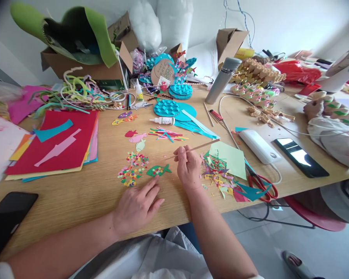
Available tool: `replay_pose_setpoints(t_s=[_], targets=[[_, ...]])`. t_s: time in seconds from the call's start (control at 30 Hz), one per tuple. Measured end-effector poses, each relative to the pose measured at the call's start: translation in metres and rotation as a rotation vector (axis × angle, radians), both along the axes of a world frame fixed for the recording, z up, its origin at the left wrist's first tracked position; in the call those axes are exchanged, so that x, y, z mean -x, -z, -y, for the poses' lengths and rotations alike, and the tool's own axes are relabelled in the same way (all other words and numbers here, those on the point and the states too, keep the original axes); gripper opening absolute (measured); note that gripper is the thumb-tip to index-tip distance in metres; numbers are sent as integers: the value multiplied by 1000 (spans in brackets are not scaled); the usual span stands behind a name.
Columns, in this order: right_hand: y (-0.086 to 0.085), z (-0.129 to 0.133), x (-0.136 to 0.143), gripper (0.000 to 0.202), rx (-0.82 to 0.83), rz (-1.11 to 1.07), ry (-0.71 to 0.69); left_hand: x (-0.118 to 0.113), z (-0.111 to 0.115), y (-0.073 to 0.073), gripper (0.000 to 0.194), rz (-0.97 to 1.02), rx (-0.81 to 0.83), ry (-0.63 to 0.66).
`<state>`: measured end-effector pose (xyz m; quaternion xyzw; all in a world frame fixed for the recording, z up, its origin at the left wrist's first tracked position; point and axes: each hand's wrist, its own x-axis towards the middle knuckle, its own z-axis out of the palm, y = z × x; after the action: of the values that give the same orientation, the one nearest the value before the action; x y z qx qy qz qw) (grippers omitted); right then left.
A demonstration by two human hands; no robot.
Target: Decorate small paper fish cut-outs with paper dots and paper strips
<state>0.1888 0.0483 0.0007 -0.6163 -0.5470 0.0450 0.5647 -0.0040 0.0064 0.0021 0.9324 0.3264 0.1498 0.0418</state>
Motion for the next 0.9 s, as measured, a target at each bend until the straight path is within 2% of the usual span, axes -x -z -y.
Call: replay_pose_setpoints(t_s=[0.2,0.43,0.63,0.77,0.9], targets=[[0,-2,0,39,-1,-30,-6,2,-4,-1,26,200,-52,11],[-7,-3,0,33,18,-54,-123,6,-22,-8,24,218,-104,-131],[-10,13,-1,24,89,207,-233,5,-21,-6,25,163,-138,-95],[-3,24,-7,20,99,421,-270,4,-20,-4,27,139,-147,-75],[4,27,-14,22,182,494,-360,4,-19,-2,28,108,-143,-74]])
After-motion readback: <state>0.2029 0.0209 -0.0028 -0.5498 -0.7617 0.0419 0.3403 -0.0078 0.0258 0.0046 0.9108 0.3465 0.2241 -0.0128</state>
